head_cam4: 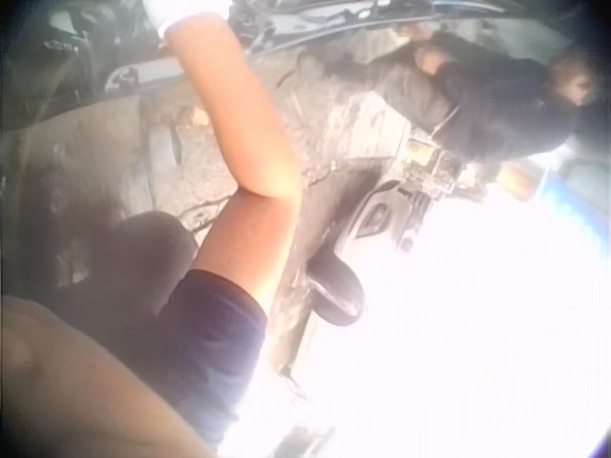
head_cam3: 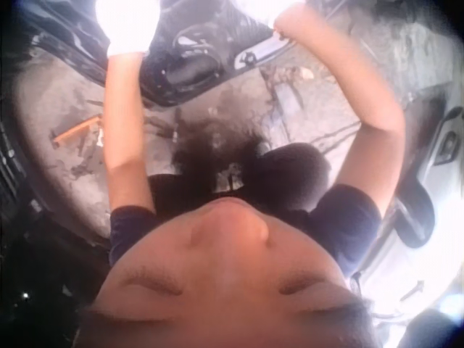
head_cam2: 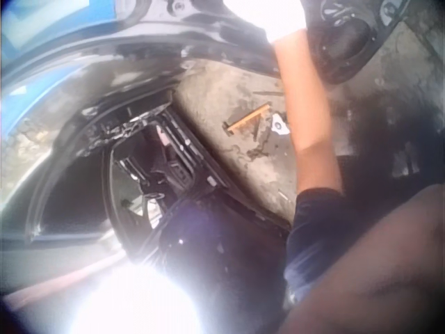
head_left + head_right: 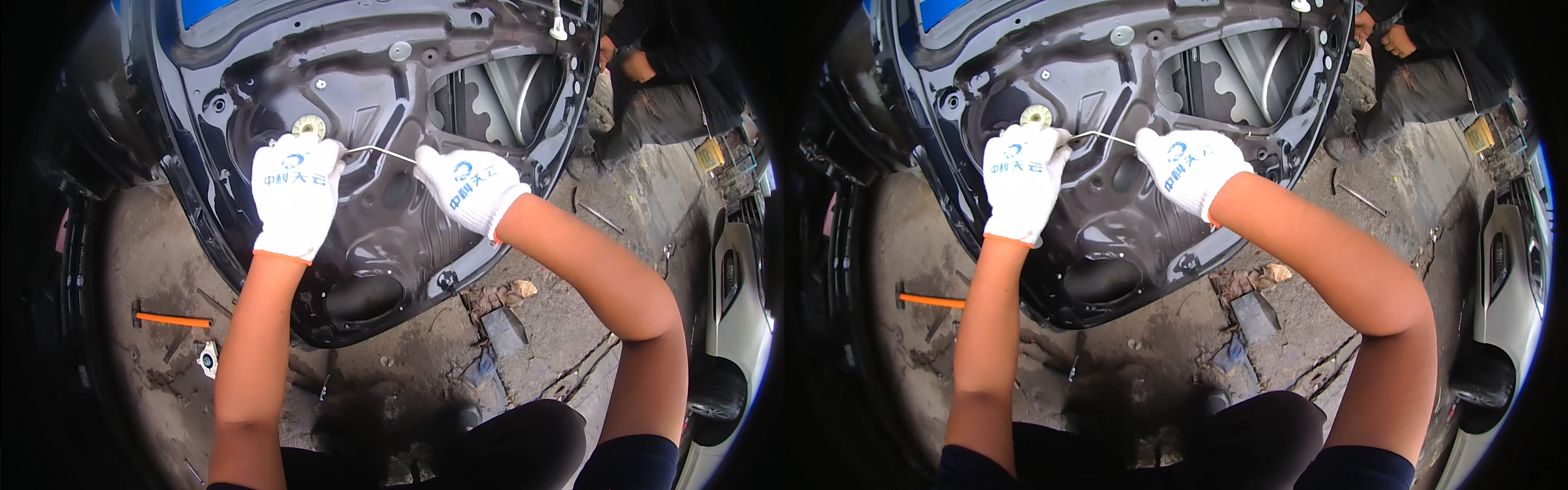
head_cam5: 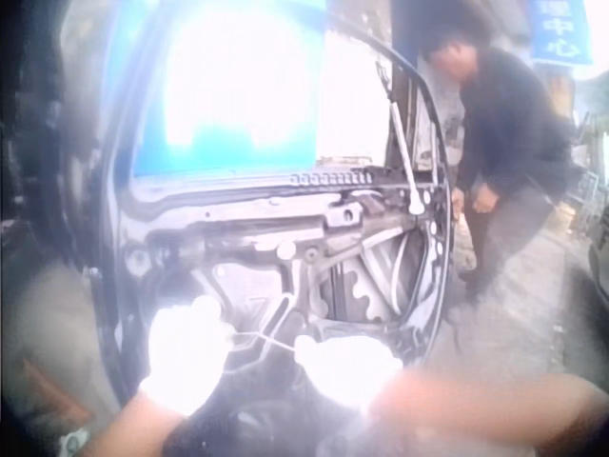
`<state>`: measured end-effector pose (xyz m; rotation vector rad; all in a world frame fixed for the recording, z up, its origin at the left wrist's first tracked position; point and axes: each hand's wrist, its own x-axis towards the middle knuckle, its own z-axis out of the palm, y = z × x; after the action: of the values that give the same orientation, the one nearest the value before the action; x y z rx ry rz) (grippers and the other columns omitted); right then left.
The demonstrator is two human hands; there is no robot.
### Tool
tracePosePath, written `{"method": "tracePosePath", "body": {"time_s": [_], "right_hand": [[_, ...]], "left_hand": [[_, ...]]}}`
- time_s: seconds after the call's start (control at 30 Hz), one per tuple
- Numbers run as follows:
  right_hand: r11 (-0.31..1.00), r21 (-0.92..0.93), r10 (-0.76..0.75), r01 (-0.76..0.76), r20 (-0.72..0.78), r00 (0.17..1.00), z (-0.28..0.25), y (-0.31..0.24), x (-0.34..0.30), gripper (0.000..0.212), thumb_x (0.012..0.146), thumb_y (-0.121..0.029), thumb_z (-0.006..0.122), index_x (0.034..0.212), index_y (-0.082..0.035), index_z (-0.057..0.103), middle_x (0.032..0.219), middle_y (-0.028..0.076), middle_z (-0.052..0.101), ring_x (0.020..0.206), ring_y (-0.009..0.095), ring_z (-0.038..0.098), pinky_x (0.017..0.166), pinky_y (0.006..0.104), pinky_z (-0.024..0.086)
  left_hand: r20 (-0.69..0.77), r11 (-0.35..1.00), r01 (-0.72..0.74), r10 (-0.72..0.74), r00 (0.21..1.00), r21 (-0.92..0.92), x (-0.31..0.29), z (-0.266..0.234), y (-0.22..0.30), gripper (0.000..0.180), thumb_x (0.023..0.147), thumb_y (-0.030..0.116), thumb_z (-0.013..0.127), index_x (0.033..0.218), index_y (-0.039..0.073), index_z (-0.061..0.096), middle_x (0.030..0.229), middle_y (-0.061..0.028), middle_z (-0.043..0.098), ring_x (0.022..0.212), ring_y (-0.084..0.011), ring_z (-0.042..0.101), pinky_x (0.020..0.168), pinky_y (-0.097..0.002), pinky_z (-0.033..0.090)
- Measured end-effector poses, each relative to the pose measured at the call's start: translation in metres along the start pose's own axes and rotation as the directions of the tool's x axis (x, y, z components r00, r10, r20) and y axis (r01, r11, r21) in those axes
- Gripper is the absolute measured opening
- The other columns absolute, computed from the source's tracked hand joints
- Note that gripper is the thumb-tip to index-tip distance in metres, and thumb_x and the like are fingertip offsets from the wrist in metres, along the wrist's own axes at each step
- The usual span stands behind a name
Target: The person uses a screwdriver and wrench to remove and install fasteners on the interior panel of a car door. They repeatedly tighten and loosen screws and bolts while another person works nearby.
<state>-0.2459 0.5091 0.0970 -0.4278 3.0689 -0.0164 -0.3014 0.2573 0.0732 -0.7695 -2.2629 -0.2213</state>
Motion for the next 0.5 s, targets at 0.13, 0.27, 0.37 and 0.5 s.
{"method": "tracePosePath", "body": {"time_s": [0.13, 0.27, 0.37, 0.5], "right_hand": [[0.988, 0.140, 0.051, -0.068, 0.122, 0.991, -0.009, 0.003, 0.010, 0.035, 0.113, -0.029, 0.038, 0.121, -0.005, 0.062, 0.110, 0.021, 0.076, 0.098, 0.038, 0.075, 0.084, 0.0516, 0.057], [0.997, 0.045, -0.060, 0.059, 0.009, 0.998, -0.026, 0.007, 0.005, 0.034, 0.112, -0.029, 0.040, 0.121, -0.006, 0.063, 0.105, 0.019, 0.076, 0.091, 0.037, 0.076, 0.080, 0.0508, 0.058], [0.968, 0.222, 0.117, -0.114, 0.002, 0.993, -0.025, 0.011, -0.022, 0.037, 0.113, -0.036, 0.040, 0.119, -0.006, 0.062, 0.106, 0.019, 0.076, 0.098, 0.039, 0.075, 0.085, 0.0528, 0.057], [0.887, 0.452, 0.158, -0.096, -0.102, 0.982, 0.000, 0.010, -0.053, 0.043, 0.114, -0.044, 0.040, 0.120, -0.005, 0.057, 0.107, 0.028, 0.073, 0.103, 0.050, 0.069, 0.092, 0.0576, 0.053]], "left_hand": [[0.046, 1.000, 0.013, -0.014, 0.999, 0.004, 0.002, 0.000, 0.000, 0.012, 0.089, 0.023, 0.077, 0.098, 0.018, 0.072, 0.093, -0.0044, 0.070, 0.095, -0.0288, 0.066, 0.084, -0.0444, 0.045], [0.051, 1.000, 0.030, -0.030, 0.998, 0.004, 0.006, -0.002, 0.003, 0.011, 0.087, 0.021, 0.079, 0.096, 0.015, 0.075, 0.089, -0.0068, 0.073, 0.091, -0.0307, 0.068, 0.082, -0.0458, 0.048], [0.007, 0.997, 0.012, -0.012, 1.000, 0.074, 0.006, -0.005, 0.008, 0.023, 0.085, 0.022, 0.082, 0.104, 0.014, 0.072, 0.092, -0.0074, 0.073, 0.089, -0.0314, 0.069, 0.081, -0.0464, 0.050], [-0.050, 0.986, -0.002, -0.007, 0.999, -0.168, -0.004, -0.033, -0.002, 0.032, 0.085, 0.013, 0.084, 0.114, 0.007, 0.072, 0.101, -0.0120, 0.074, 0.092, -0.0322, 0.070, 0.085, -0.0442, 0.054]]}}
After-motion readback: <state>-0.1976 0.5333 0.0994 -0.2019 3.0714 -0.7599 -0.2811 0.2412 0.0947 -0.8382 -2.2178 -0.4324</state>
